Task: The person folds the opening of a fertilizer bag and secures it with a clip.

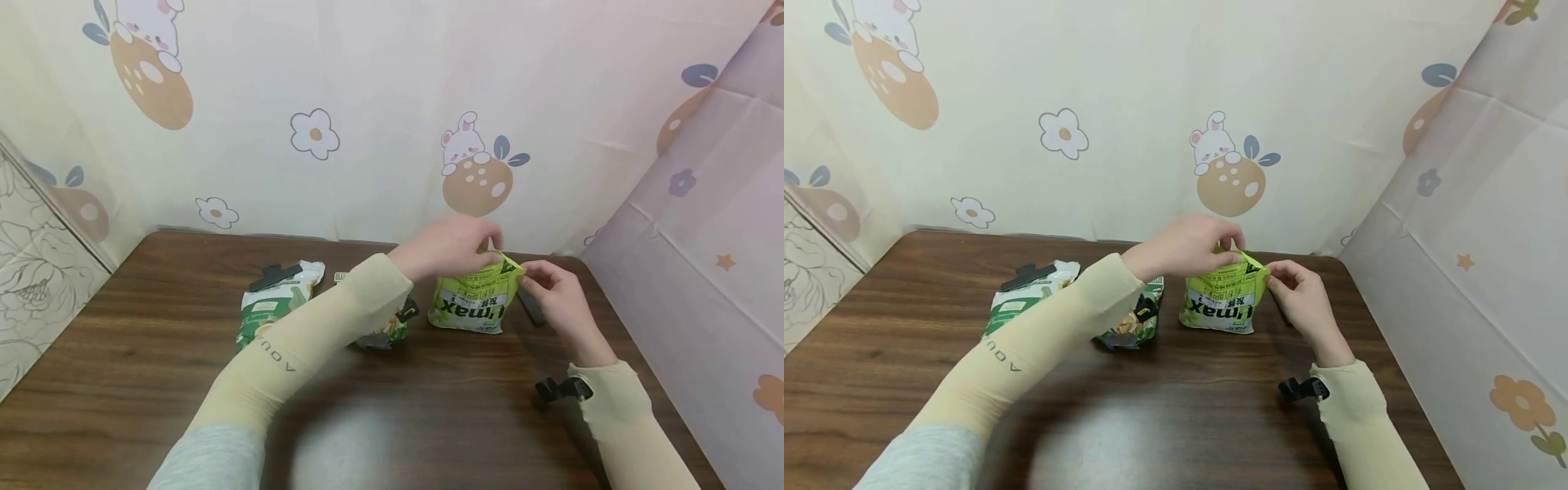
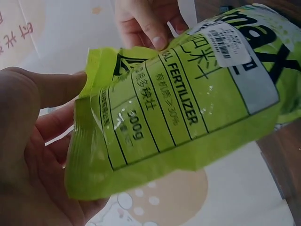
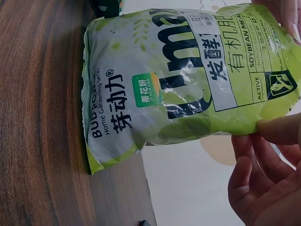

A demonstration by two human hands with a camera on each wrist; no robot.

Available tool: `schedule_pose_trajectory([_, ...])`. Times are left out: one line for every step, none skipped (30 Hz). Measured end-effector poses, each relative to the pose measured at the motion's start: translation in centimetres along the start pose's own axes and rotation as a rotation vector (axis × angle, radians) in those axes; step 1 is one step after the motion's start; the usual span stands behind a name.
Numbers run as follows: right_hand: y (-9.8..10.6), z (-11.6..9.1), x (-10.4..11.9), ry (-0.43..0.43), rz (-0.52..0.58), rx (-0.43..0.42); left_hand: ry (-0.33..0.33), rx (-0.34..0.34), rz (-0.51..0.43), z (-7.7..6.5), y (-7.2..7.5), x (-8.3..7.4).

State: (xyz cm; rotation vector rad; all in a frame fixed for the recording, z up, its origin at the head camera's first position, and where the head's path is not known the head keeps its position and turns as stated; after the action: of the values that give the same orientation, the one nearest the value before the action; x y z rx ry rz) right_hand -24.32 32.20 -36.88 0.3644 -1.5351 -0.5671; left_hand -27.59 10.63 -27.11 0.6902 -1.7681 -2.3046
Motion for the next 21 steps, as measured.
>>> schedule_pose_trajectory([-0.01,0.0,0.02,0.007,0.004,0.002,-0.004,0.004,0.005,0.19,-0.05,-0.17])
schedule_pose_trajectory([-0.03,0.0,0.04,0.013,0.01,0.004,-0.009,0.009,0.009,0.35,-0.1,-0.32])
schedule_pose_trajectory([-0.05,0.01,0.06,0.015,0.016,0.007,-0.011,0.012,0.017,0.48,-0.15,-0.46])
schedule_pose_trajectory([-0.09,0.03,0.02,0.018,0.02,0.009,-0.018,0.01,0.021,0.58,-0.21,-0.54])
schedule_pose_trajectory([-0.14,0.06,-0.01,0.02,0.021,0.011,-0.027,0.008,0.026,0.65,-0.27,-0.59])
schedule_pose_trajectory([-0.18,0.08,-0.03,0.02,0.026,0.015,-0.033,0.005,0.028,0.7,-0.35,-0.61])
schedule_pose_trajectory([-0.19,0.09,-0.07,0.021,0.025,0.017,-0.038,0.006,0.027,0.77,-0.41,-0.65])
schedule_pose_trajectory([-0.2,0.09,-0.1,0.024,0.025,0.018,-0.039,0.006,0.024,0.79,-0.45,-0.69])
schedule_pose_trajectory([-0.2,0.08,-0.11,0.029,0.024,0.017,-0.04,0.005,0.021,0.81,-0.5,-0.71])
schedule_pose_trajectory([-0.21,0.07,-0.12,0.035,0.024,0.015,-0.043,0.005,0.019,0.82,-0.55,-0.73])
schedule_pose_trajectory([-0.21,0.04,-0.09,0.04,0.025,0.012,-0.044,0.008,0.015,0.82,-0.56,-0.76])
schedule_pose_trajectory([-0.22,0.01,-0.04,0.045,0.027,0.008,-0.042,0.011,0.009,0.85,-0.58,-0.76])
schedule_pose_trajectory([-0.21,-0.03,-0.01,0.05,0.029,0.005,-0.041,0.013,0.002,0.86,-0.58,-0.77])
schedule_pose_trajectory([-0.22,-0.08,0.04,0.054,0.034,0.002,-0.043,0.013,-0.002,0.87,-0.6,-0.78])
schedule_pose_trajectory([-0.24,-0.12,0.11,0.056,0.039,0.001,-0.044,0.015,-0.007,0.89,-0.58,-0.79])
schedule_pose_trajectory([-0.26,-0.15,0.16,0.056,0.046,0.002,-0.043,0.017,-0.013,0.91,-0.56,-0.79])
schedule_pose_trajectory([-0.29,-0.18,0.2,0.055,0.054,0.004,-0.042,0.019,-0.019,0.92,-0.54,-0.79])
schedule_pose_trajectory([-0.3,-0.21,0.21,0.056,0.061,0.009,-0.039,0.02,-0.025,0.94,-0.54,-0.79])
schedule_pose_trajectory([-0.31,-0.23,0.19,0.056,0.069,0.015,-0.037,0.022,-0.029,0.94,-0.53,-0.79])
schedule_pose_trajectory([-0.32,-0.23,0.19,0.058,0.077,0.02,-0.034,0.023,-0.033,0.93,-0.54,-0.8])
schedule_pose_trajectory([-0.35,-0.24,0.19,0.058,0.081,0.023,-0.032,0.025,-0.037,0.94,-0.52,-0.82])
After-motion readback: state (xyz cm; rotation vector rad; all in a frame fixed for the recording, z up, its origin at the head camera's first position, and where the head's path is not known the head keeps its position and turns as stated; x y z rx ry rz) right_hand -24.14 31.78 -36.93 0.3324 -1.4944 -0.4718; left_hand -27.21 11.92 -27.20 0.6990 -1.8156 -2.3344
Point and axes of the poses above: each hand's wrist, its own z-axis towards the middle knuckle, its own y-axis out of the back of the hand, x = y × z, the point moved 3 cm from there along z, towards the middle knuckle, and after that the axes turned 14 degrees about -y, right-handed, at the moved point
